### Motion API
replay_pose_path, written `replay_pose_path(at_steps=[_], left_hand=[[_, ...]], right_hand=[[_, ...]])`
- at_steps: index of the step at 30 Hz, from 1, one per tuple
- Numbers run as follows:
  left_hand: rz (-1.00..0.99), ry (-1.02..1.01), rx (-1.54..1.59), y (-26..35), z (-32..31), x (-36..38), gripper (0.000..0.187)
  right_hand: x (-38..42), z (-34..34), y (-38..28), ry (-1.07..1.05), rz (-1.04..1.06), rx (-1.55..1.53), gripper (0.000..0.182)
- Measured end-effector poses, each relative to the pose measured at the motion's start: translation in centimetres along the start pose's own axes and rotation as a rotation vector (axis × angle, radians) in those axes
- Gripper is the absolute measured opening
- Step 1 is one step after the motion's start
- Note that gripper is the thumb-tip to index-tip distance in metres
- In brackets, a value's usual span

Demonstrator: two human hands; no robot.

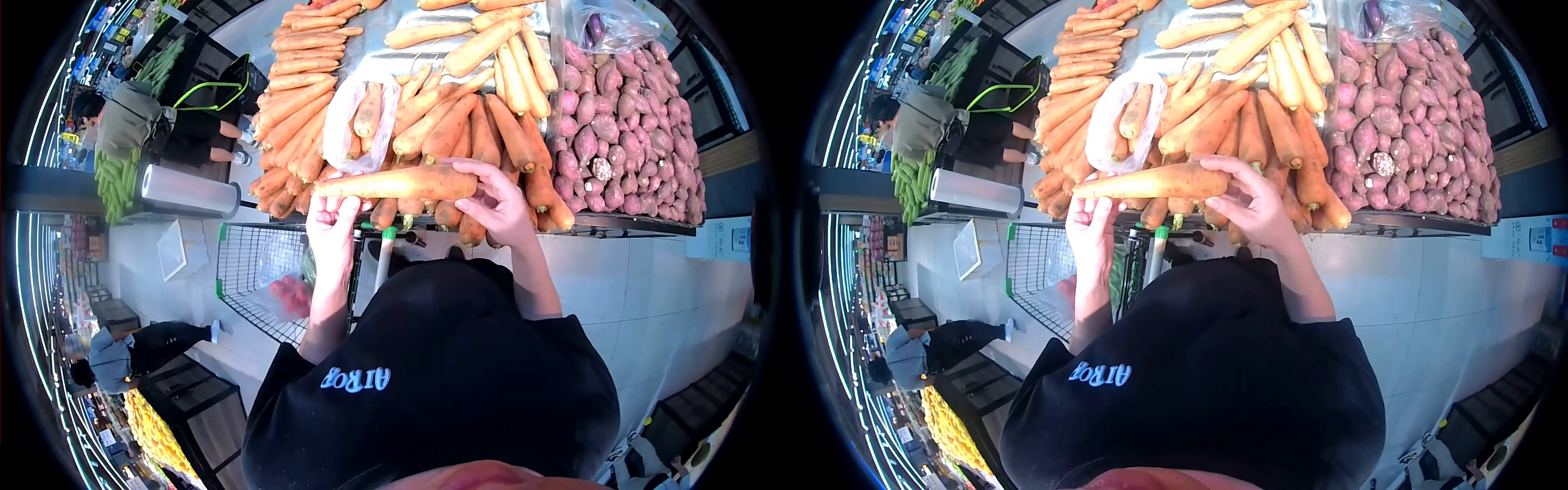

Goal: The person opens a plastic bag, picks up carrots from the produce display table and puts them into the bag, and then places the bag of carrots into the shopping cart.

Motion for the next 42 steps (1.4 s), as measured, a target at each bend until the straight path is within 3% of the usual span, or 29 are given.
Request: replay_pose_path(at_steps=[8,16,24,26,27,31,36,42], left_hand=[[-0.094,0.027,-0.042,1.1,0.2,0.5,0.057],[-0.115,0.015,-0.086,1.5,0.3,0.5,0.054],[-0.128,-0.080,-0.167,1.0,-0.6,0.5,0.045],[-0.091,-0.103,-0.140,0.8,-0.8,0.6,0.042],[-0.075,-0.116,-0.158,0.6,-1.1,0.7,0.047],[-0.076,-0.199,-0.173,-0.2,-1.6,0.9,0.059],[-0.056,-0.173,-0.192,-0.5,-1.2,0.8,0.055],[-0.047,-0.146,-0.211,-1.5,-1.0,0.7,0.055]], right_hand=[[-0.3,0.2,0.3,-0.046,-0.024,-0.024,0.049],[0.1,0.3,0.4,-0.055,-0.082,-0.130,0.052],[0.7,1.9,1.2,0.056,-0.254,-0.008,0.031],[1.0,2.6,2.0,0.070,-0.302,0.051,0.036],[0.9,2.6,2.2,0.121,-0.301,0.135,0.051],[1.0,2.1,2.4,0.111,-0.389,0.011,0.060],[0.9,2.0,2.4,0.044,-0.405,0.067,0.065],[0.2,1.0,1.2,0.030,-0.257,0.061,0.032]])
Point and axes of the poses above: each hand's wrist, its own x-axis away from the middle knuckle, its own z-axis out of the back of the hand, y = z × x, the point moved 6 cm from there along -x, towards the middle knuckle, and after that the axes turned 5 degrees about x, right-handed, at the moved point
